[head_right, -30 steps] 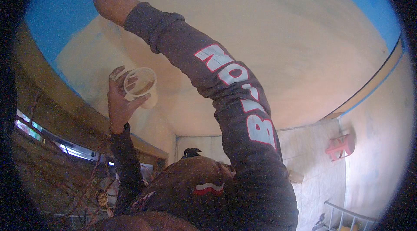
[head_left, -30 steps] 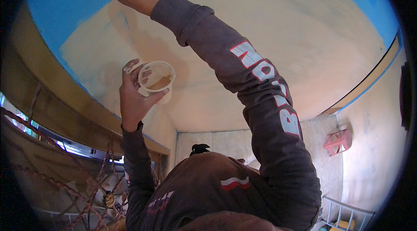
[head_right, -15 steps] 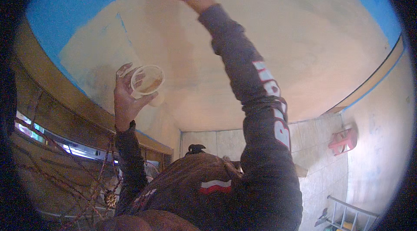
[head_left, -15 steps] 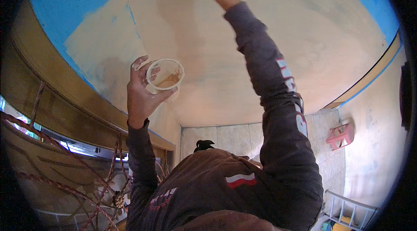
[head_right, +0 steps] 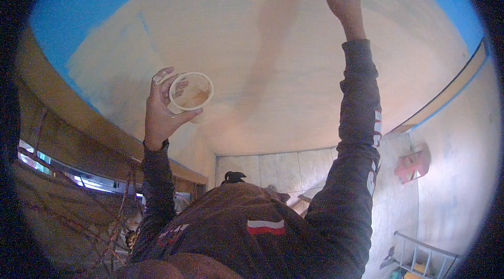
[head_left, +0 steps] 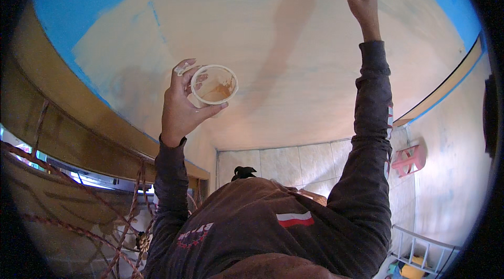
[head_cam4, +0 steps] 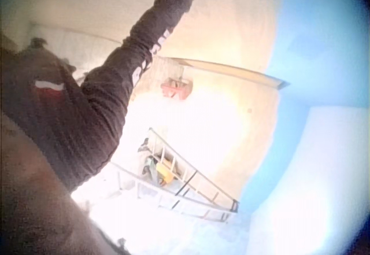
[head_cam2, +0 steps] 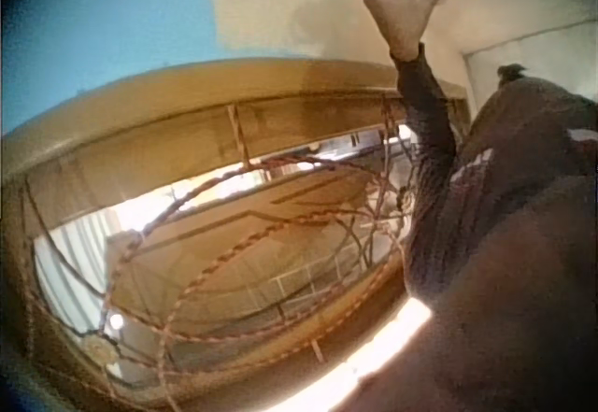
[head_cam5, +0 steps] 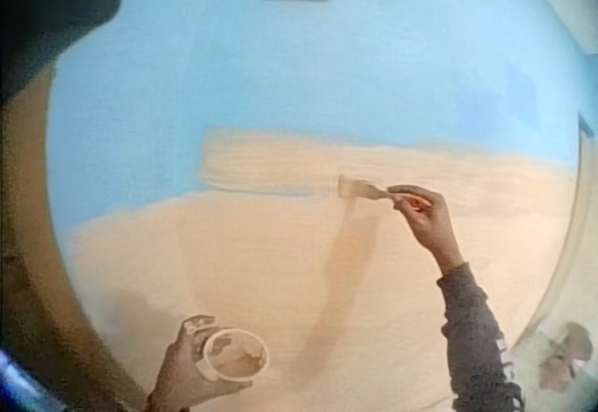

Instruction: The person paints a ceiling with beige paint using a small brush and a plastic cup. They repeatedly dip the brush into the cup and apply paint to the ceiling surface, working along the edge where the ceiling meets a blue-painted wall.

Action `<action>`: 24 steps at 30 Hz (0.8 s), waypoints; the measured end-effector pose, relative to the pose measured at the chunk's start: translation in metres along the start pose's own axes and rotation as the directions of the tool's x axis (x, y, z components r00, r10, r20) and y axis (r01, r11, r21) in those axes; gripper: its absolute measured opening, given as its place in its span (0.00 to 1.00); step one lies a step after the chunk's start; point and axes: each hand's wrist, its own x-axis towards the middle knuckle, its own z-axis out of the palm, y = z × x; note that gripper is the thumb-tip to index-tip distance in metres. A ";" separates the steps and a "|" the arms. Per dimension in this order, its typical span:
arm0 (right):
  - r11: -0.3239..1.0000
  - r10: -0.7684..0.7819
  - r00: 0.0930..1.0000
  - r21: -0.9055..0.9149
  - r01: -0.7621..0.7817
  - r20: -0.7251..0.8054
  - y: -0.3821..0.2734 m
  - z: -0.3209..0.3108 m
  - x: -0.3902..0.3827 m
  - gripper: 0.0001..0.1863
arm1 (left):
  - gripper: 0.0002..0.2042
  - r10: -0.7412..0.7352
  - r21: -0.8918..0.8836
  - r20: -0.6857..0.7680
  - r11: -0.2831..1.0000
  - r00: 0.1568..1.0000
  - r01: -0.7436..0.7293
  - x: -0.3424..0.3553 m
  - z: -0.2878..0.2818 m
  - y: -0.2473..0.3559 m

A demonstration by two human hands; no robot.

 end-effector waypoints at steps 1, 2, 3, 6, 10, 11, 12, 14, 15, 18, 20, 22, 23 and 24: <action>0.999 -0.010 1.000 -0.050 0.010 -0.008 0.003 -0.016 -0.002 0.13 | 0.51 0.013 -0.007 0.014 1.000 1.000 -0.012 0.002 0.000 0.003; 0.996 -0.020 1.000 -0.093 0.019 -0.013 0.012 -0.028 -0.006 0.14 | 0.51 0.020 -0.008 0.024 1.000 1.000 -0.020 0.003 0.000 0.002; 0.991 -0.030 0.999 -0.134 0.027 -0.016 0.021 -0.039 -0.010 0.15 | 0.51 0.027 -0.009 0.033 1.000 0.999 -0.027 0.004 0.000 0.001; 0.980 0.009 0.995 -0.197 -0.028 -0.097 0.026 -0.053 -0.022 0.14 | 0.51 0.031 -0.026 0.022 0.999 0.999 -0.030 0.002 0.000 -0.004; 0.922 -0.090 0.955 -0.387 -0.027 -0.283 0.009 -0.050 -0.045 0.12 | 0.51 0.017 -0.023 0.006 1.000 1.000 -0.017 0.002 0.002 -0.004; 0.886 -0.142 0.932 -0.463 -0.031 -0.333 0.005 -0.042 -0.050 0.11 | 0.51 0.017 -0.023 0.001 1.000 1.000 -0.017 0.001 0.002 -0.004; 0.842 -0.282 0.897 -0.536 0.061 -0.341 0.002 -0.028 -0.051 0.09 | 0.51 0.016 -0.024 -0.004 1.000 1.000 -0.016 0.001 0.003 -0.004; 0.810 -0.352 0.892 -0.570 0.137 -0.285 -0.011 0.008 -0.051 0.10 | 0.50 0.019 -0.015 -0.015 1.000 1.000 -0.019 0.002 0.005 -0.006; 0.769 -0.427 0.876 -0.599 0.222 -0.224 -0.008 0.026 -0.050 0.11 | 0.50 0.018 -0.007 -0.017 1.000 1.000 -0.018 0.002 0.005 -0.006; 0.775 -0.345 0.922 -0.608 0.174 -0.175 -0.041 0.090 -0.049 0.14 | 0.50 0.022 0.022 -0.035 1.000 0.999 -0.021 0.001 0.007 0.002; 0.815 -0.328 0.931 -0.547 0.192 -0.162 -0.055 0.125 -0.041 0.15 | 0.50 0.007 0.034 -0.070 0.999 0.998 -0.004 0.000 0.008 0.004; 0.859 -0.310 0.937 -0.469 0.205 -0.158 -0.068 0.151 -0.035 0.16 | 0.50 -0.017 0.055 -0.101 0.998 0.995 0.022 -0.004 0.009 0.004; 0.873 -0.310 0.938 -0.438 0.216 -0.156 -0.074 0.159 -0.033 0.16 | 0.50 -0.028 0.065 -0.110 0.997 0.994 0.035 -0.007 0.010 0.002; 0.886 -0.310 0.938 -0.405 0.226 -0.154 -0.076 0.165 -0.031 0.16 | 0.50 -0.039 0.076 -0.120 0.996 0.992 0.048 -0.008 0.010 0.002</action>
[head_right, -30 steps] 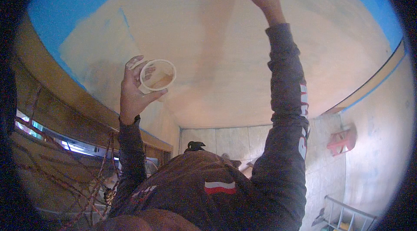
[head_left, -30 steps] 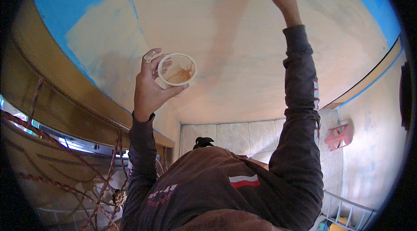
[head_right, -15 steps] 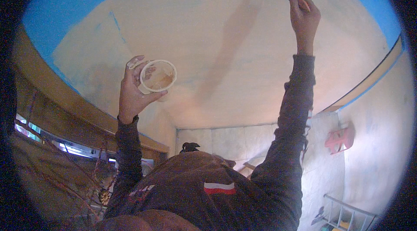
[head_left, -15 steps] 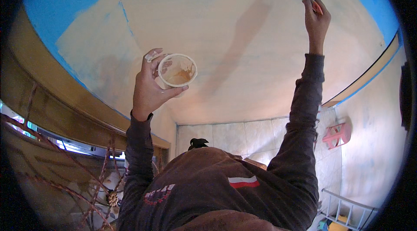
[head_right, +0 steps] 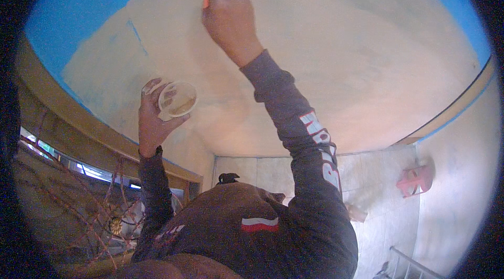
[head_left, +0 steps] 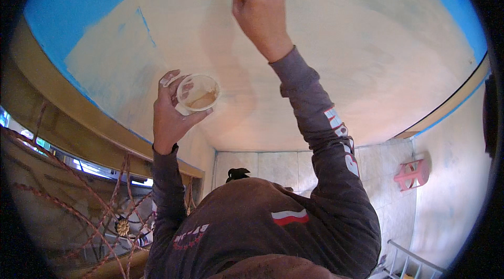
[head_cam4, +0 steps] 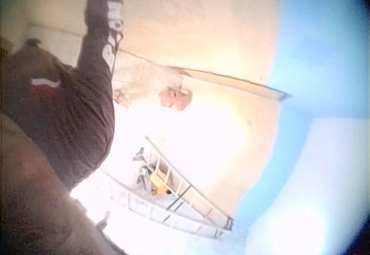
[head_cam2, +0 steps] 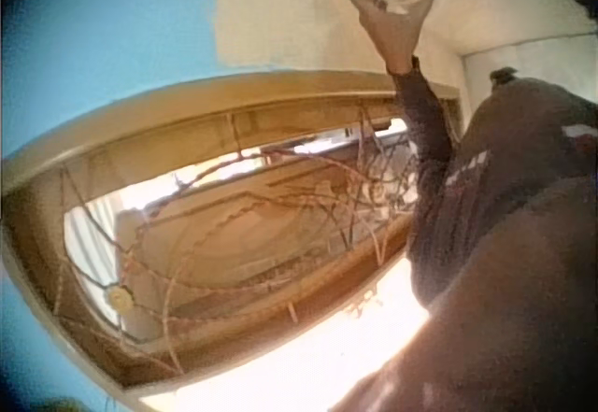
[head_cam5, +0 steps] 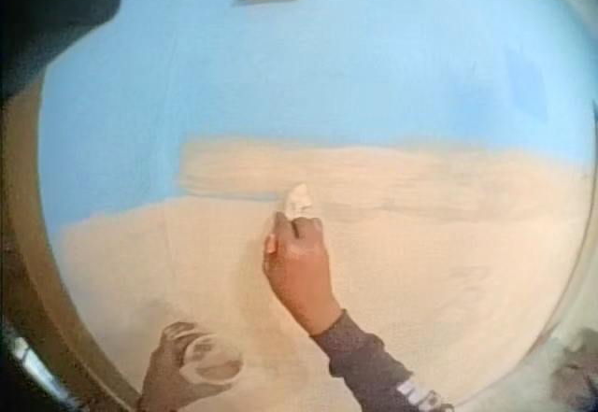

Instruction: The person paints a ceiling with beige paint using a small brush and a plastic cup. They repeatedly dip the brush into the cup and apply paint to the ceiling surface, working along the edge where the ceiling meets a blue-painted wall.

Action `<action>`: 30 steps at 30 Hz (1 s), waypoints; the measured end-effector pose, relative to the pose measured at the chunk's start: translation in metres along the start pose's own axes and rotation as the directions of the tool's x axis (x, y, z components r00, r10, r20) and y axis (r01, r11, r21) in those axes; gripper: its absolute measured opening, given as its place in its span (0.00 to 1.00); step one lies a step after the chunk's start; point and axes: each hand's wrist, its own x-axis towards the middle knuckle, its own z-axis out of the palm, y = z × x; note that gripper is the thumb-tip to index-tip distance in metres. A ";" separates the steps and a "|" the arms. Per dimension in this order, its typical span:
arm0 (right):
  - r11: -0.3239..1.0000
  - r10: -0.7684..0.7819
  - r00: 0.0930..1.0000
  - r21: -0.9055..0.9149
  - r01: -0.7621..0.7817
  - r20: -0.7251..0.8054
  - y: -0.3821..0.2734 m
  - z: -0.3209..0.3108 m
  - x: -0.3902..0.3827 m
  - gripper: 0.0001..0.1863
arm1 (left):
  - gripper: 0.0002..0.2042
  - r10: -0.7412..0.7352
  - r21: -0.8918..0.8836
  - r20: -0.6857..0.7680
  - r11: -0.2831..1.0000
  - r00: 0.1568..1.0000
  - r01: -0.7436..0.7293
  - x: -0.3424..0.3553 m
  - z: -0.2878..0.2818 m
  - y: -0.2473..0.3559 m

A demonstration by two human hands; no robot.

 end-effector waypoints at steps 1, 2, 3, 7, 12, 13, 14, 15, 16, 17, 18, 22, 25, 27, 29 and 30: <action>0.998 -0.020 1.000 0.065 0.021 -0.006 -0.003 0.003 0.000 0.16 | 0.49 -0.026 0.008 -0.007 1.000 1.000 0.026 -0.002 0.000 0.003; 0.991 -0.040 0.999 0.129 0.041 -0.015 -0.003 0.005 -0.001 0.16 | 0.49 -0.050 0.016 -0.013 0.999 0.999 0.050 -0.004 0.000 0.007; 0.980 -0.058 0.998 0.189 0.062 -0.025 -0.003 0.006 -0.001 0.17 | 0.49 -0.073 0.024 -0.017 0.997 0.997 0.074 -0.005 0.000 0.011; 0.912 0.007 0.995 0.408 0.033 -0.095 0.017 -0.004 0.002 0.10 | 0.49 -0.130 0.032 -0.057 0.991 0.990 0.132 -0.014 0.007 0.023; 0.845 0.265 0.959 0.456 -0.279 0.097 0.106 -0.047 -0.005 0.13 | 0.49 -0.132 0.041 -0.060 0.990 0.989 0.134 -0.013 0.003 0.025; 0.830 0.291 0.954 0.476 -0.292 0.077 0.132 -0.055 -0.011 0.12 | 0.50 -0.130 0.038 -0.050 0.990 0.990 0.132 -0.011 0.003 0.027; 0.813 0.308 0.949 0.501 -0.296 0.060 0.153 -0.059 -0.017 0.13 | 0.50 -0.131 0.032 -0.050 0.991 0.990 0.132 -0.010 0.004 0.027; 0.817 0.324 0.943 0.480 -0.319 0.076 0.165 -0.072 -0.019 0.12 | 0.50 -0.131 0.023 -0.051 0.991 0.990 0.133 -0.010 0.003 0.026; 0.822 0.341 0.936 0.455 -0.343 0.090 0.176 -0.088 -0.022 0.12 | 0.50 -0.123 0.013 -0.042 0.992 0.992 0.123 -0.008 0.004 0.025; 0.829 0.362 0.928 0.423 -0.365 0.091 0.186 -0.103 -0.026 0.12 | 0.50 -0.117 0.006 -0.035 0.993 0.993 0.117 -0.008 0.005 0.026; 0.835 0.383 0.919 0.391 -0.387 0.091 0.193 -0.118 -0.028 0.13 | 0.50 -0.111 -0.001 -0.027 0.994 0.994 0.111 -0.007 0.007 0.026; 0.829 0.449 0.891 0.344 -0.441 0.061 0.211 -0.163 -0.035 0.14 | 0.51 -0.085 -0.040 0.008 0.996 0.996 0.085 -0.003 0.015 0.020; 0.832 0.492 0.871 0.292 -0.472 0.009 0.213 -0.184 -0.040 0.13 | 0.50 -0.052 -0.071 0.032 0.996 0.998 0.054 0.000 0.022 0.019; 0.877 0.452 0.887 0.229 -0.422 -0.094 0.220 -0.192 -0.048 0.11 | 0.50 -0.038 -0.075 0.052 0.996 0.998 0.042 0.004 0.029 0.023; 0.910 0.413 0.885 0.127 -0.394 -0.216 0.212 -0.197 -0.056 0.10 | 0.50 -0.036 -0.070 0.068 0.997 0.997 0.041 0.006 0.033 0.024; 0.944 0.323 0.912 0.023 -0.328 -0.253 0.207 -0.192 -0.057 0.10 | 0.50 -0.036 -0.068 0.075 0.997 0.997 0.041 0.007 0.034 0.025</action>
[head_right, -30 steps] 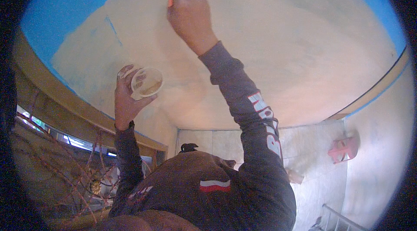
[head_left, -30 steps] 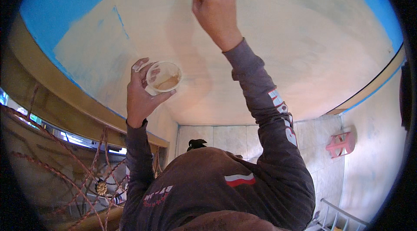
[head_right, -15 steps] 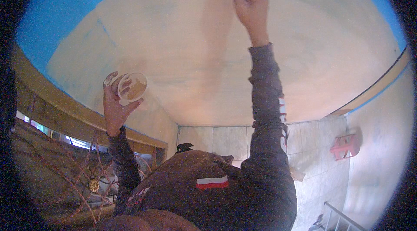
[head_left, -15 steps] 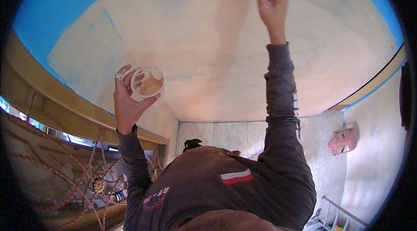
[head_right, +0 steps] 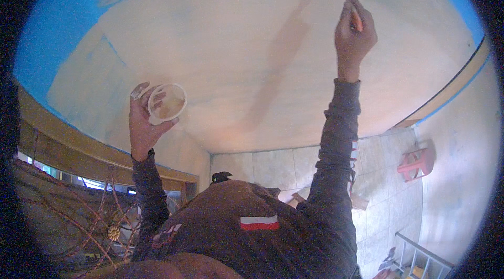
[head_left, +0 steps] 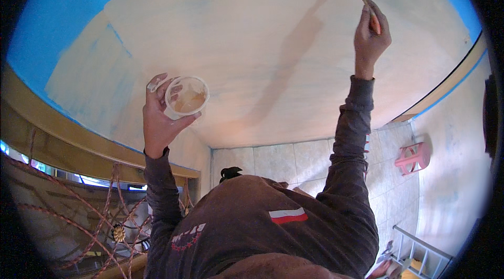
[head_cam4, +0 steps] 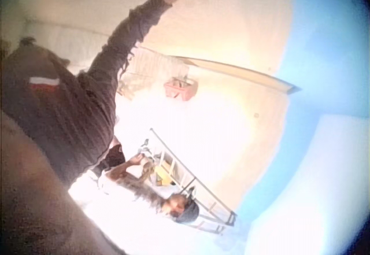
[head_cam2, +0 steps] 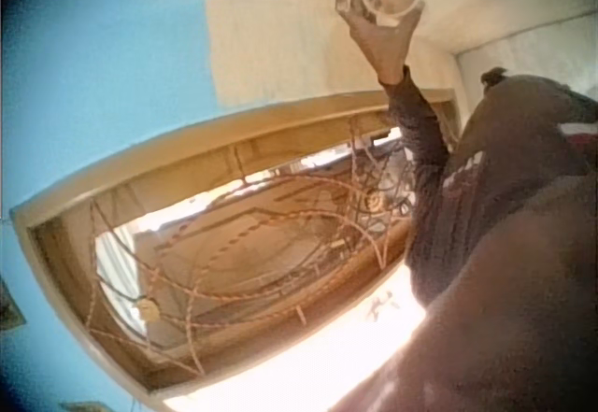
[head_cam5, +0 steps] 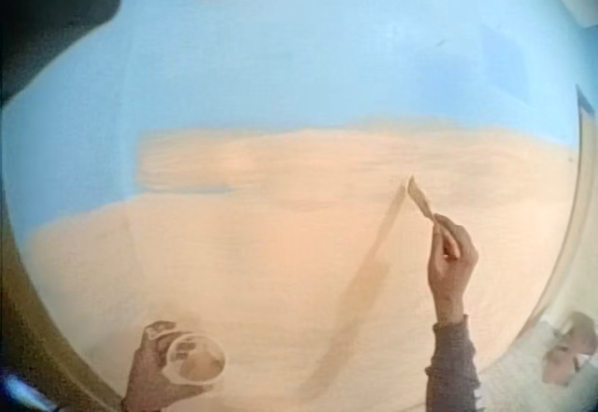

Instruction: The person paints a ceiling with beige paint using a small brush and a plastic cup. They repeatedly dip the brush into the cup and apply paint to the ceiling surface, working along the edge where the ceiling meets a blue-painted wall.

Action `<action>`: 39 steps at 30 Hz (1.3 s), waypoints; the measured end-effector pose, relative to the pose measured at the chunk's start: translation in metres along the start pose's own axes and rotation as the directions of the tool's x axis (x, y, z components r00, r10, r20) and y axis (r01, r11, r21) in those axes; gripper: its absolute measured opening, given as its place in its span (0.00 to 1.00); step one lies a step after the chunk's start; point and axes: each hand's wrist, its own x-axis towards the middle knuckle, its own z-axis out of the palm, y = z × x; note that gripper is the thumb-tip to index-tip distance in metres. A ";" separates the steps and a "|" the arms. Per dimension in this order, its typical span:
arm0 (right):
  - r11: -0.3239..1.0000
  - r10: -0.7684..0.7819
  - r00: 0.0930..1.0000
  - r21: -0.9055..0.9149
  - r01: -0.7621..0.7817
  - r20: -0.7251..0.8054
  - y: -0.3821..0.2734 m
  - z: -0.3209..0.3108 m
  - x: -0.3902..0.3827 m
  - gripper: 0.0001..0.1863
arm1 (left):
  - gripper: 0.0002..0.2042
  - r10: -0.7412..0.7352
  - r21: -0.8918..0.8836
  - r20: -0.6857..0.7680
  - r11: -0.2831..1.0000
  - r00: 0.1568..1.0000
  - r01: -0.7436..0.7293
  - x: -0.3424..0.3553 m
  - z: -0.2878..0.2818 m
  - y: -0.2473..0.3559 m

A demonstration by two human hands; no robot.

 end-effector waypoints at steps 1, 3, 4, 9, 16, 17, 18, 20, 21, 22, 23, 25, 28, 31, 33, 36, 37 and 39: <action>0.991 -0.096 0.995 -0.095 0.093 -0.024 -0.007 0.004 -0.006 0.10 | 0.50 -0.003 -0.004 0.008 1.000 1.000 0.003 0.001 0.002 -0.001; 0.956 -0.231 0.973 -0.192 0.221 -0.029 -0.015 0.024 -0.019 0.15 | 0.50 -0.006 -0.002 0.020 1.000 1.000 0.006 0.003 0.004 0.000; 0.940 -0.304 0.952 -0.172 0.296 -0.024 -0.020 0.040 -0.026 0.16 | 0.50 -0.007 -0.003 0.020 1.000 1.000 0.007 0.003 0.005 0.001; 0.957 -0.277 0.961 -0.094 0.276 0.005 -0.074 0.107 -0.060 0.19 | 0.49 -0.024 0.025 0.013 0.999 1.000 0.024 0.000 0.003 0.002; 0.971 -0.162 0.986 0.180 0.155 0.024 -0.111 0.134 -0.072 0.18 | 0.49 -0.064 0.016 -0.026 0.998 0.998 0.064 -0.003 -0.001 0.004; 0.963 -0.144 0.989 0.234 0.135 0.024 -0.111 0.133 -0.071 0.18 | 0.49 -0.073 0.011 -0.032 0.997 0.997 0.073 -0.004 -0.001 0.004; 0.971 -0.158 0.987 0.176 0.160 -0.027 -0.106 0.129 -0.069 0.18 | 0.49 -0.081 0.006 -0.038 0.997 0.996 0.082 -0.004 -0.002 0.005; 0.977 -0.197 0.973 0.056 0.205 -0.123 -0.085 0.117 -0.063 0.18 | 0.49 -0.085 0.024 -0.049 0.996 0.995 0.086 -0.006 -0.004 0.004; 0.989 -0.142 0.977 0.024 0.147 -0.158 -0.075 0.111 -0.059 0.18 | 0.49 -0.088 0.033 -0.055 0.995 0.995 0.090 -0.008 -0.005 0.003; 0.996 -0.089 0.977 -0.012 0.088 -0.195 -0.064 0.105 -0.053 0.18 | 0.49 -0.089 0.041 -0.058 0.995 0.994 0.091 -0.007 -0.006 0.003; 0.998 -0.038 0.972 -0.047 0.028 -0.233 -0.057 0.103 -0.049 0.18 | 0.49 -0.090 0.050 -0.060 0.994 0.994 0.093 -0.006 -0.008 0.003; 0.992 -0.041 0.975 -0.123 0.014 -0.219 -0.046 0.108 -0.045 0.17 | 0.49 -0.090 0.057 -0.054 0.994 0.994 0.093 -0.005 -0.010 0.002; 0.989 -0.076 0.986 -0.135 0.056 -0.150 -0.050 0.117 -0.058 0.17 | 0.50 -0.083 0.055 -0.036 0.995 0.996 0.085 -0.005 -0.011 0.001; 0.996 -0.089 0.995 -0.004 0.089 -0.053 -0.084 0.130 -0.076 0.16 | 0.50 -0.065 0.032 -0.029 0.997 0.997 0.066 -0.003 -0.011 0.001; 0.978 -0.051 0.998 0.206 0.043 0.037 -0.106 0.132 -0.087 0.15 | 0.50 -0.068 0.005 -0.024 0.998 0.997 0.068 -0.003 -0.011 -0.002; 0.965 -0.108 0.994 0.243 0.098 0.026 -0.114 0.120 -0.090 0.14 | 0.49 -0.058 -0.016 -0.008 0.998 0.998 0.058 -0.003 -0.012 -0.006; 0.968 -0.144 0.990 0.207 0.141 -0.002 -0.109 0.112 -0.088 0.13 | 0.49 -0.052 -0.013 -0.007 0.999 0.999 0.052 -0.003 -0.013 -0.007; 0.986 -0.158 0.983 0.043 0.162 -0.091 -0.076 0.092 -0.076 0.11 | 0.50 -0.044 -0.003 -0.015 0.999 0.999 0.044 -0.005 -0.013 -0.006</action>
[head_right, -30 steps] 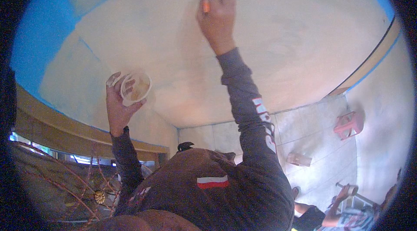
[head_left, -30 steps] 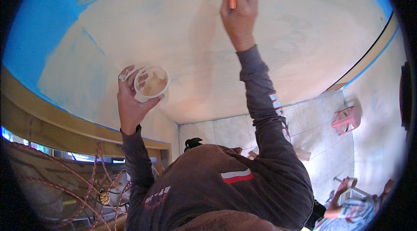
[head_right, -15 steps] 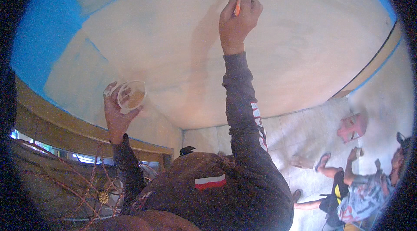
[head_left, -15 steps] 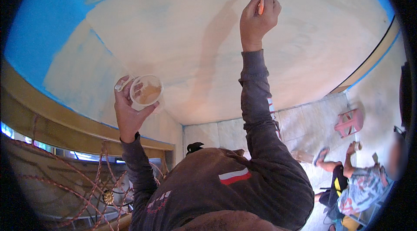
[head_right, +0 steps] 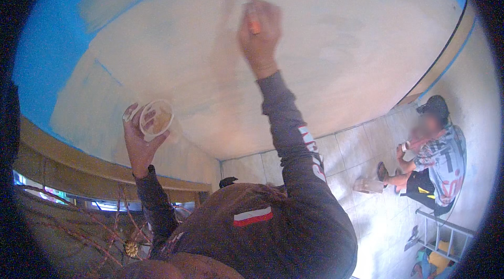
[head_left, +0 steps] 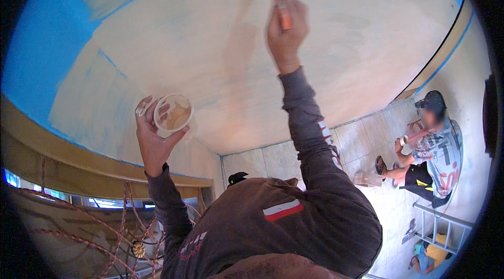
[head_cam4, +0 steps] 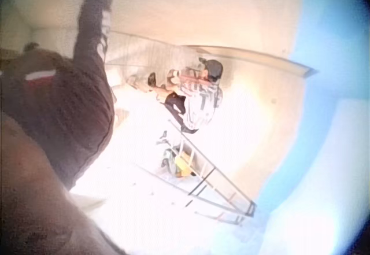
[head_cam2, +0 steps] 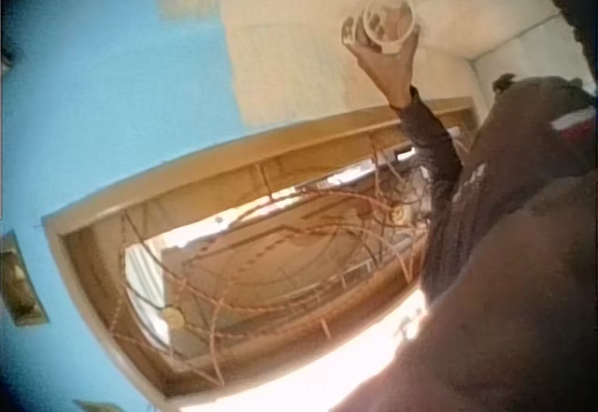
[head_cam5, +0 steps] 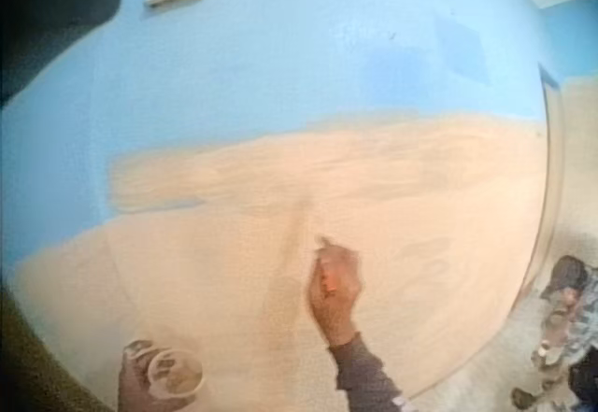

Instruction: The person paints a ceiling with beige paint using a small brush and a plastic cup. They repeatedly dip the brush into the cup and apply paint to the ceiling surface, working along the edge where the ceiling meets a blue-painted wall.

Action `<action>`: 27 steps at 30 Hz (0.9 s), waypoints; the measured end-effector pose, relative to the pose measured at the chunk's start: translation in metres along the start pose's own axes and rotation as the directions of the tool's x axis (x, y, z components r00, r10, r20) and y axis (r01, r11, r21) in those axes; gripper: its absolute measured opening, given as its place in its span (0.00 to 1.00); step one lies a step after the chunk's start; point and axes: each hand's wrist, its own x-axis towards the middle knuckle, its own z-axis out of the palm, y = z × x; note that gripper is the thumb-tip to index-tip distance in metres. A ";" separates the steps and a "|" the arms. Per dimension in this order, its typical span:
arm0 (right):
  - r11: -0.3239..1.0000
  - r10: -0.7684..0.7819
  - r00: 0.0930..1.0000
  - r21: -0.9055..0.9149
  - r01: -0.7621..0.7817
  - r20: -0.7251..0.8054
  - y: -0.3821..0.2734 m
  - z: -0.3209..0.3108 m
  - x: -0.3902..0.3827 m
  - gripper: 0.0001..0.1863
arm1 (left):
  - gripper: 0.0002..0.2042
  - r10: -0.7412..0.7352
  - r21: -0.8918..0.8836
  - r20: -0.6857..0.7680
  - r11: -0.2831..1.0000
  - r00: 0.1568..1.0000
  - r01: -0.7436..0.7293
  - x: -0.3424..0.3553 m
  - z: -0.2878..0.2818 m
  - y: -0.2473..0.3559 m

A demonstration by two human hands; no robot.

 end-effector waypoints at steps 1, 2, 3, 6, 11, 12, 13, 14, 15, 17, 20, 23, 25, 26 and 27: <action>0.996 -0.016 0.999 -0.087 0.012 -0.046 0.019 -0.014 0.007 0.10 | 0.50 0.000 0.004 -0.006 1.000 1.000 0.000 -0.002 0.000 0.001; 0.975 -0.014 0.996 -0.222 -0.005 -0.086 0.037 -0.026 0.014 0.12 | 0.50 -0.001 0.008 -0.008 1.000 1.000 0.001 -0.002 -0.001 -0.001; 0.956 0.092 0.990 -0.269 -0.119 -0.112 0.054 -0.038 0.018 0.15 | 0.50 0.001 0.005 -0.013 1.000 1.000 -0.001 -0.003 -0.001 -0.002; 0.913 0.202 0.972 -0.334 -0.232 -0.124 0.085 -0.059 0.026 0.18 | 0.50 -0.007 0.010 -0.002 1.000 1.000 0.007 -0.002 0.000 -0.003; 0.951 0.023 1.000 -0.309 -0.020 0.005 0.061 -0.029 0.009 0.19 | 0.49 0.030 -0.041 0.022 0.999 0.999 -0.029 0.001 -0.002 -0.004; 0.963 0.007 1.000 -0.271 -0.001 0.021 0.046 -0.020 0.003 0.19 | 0.49 0.035 -0.040 0.026 0.999 0.999 -0.034 0.001 -0.002 -0.004; 0.979 0.026 0.998 -0.205 -0.016 0.049 0.029 -0.011 -0.003 0.19 | 0.49 0.035 -0.050 0.026 0.998 0.999 -0.033 0.000 -0.003 -0.005; 0.990 0.044 0.996 -0.140 -0.033 0.078 0.011 -0.004 -0.008 0.20 | 0.49 0.035 -0.060 0.027 0.998 0.999 -0.033 0.000 -0.003 -0.005; 0.997 0.064 0.994 -0.056 -0.059 0.090 -0.008 0.001 -0.009 0.19 | 0.49 0.045 -0.070 0.031 0.997 0.999 -0.043 0.001 -0.002 -0.003; 0.984 0.124 0.982 0.110 -0.140 0.139 -0.037 0.004 -0.012 0.17 | 0.49 0.041 -0.080 0.037 0.996 0.998 -0.038 0.001 -0.003 -0.002; 0.960 0.133 0.980 0.227 -0.164 0.146 -0.052 0.001 -0.006 0.15 | 0.48 0.044 -0.084 0.040 0.996 0.998 -0.040 0.001 -0.004 -0.006; 0.998 0.006 1.000 0.056 -0.005 -0.017 -0.017 -0.021 0.007 0.14 | 0.48 0.055 -0.051 0.039 0.997 0.998 -0.053 0.001 -0.006 -0.003; 0.991 0.032 0.994 -0.126 -0.046 -0.108 0.014 -0.036 0.012 0.14 | 0.48 0.055 -0.031 0.028 0.998 0.998 -0.054 -0.002 -0.006 -0.006; 0.971 0.056 0.987 -0.223 -0.089 -0.148 0.024 -0.041 0.017 0.15 | 0.49 0.058 -0.022 0.020 0.998 0.998 -0.058 -0.001 -0.006 -0.007; 0.965 0.090 0.985 -0.234 -0.122 -0.145 0.030 -0.041 0.018 0.16 | 0.49 0.061 -0.014 0.010 0.998 0.998 -0.061 -0.001 -0.005 -0.008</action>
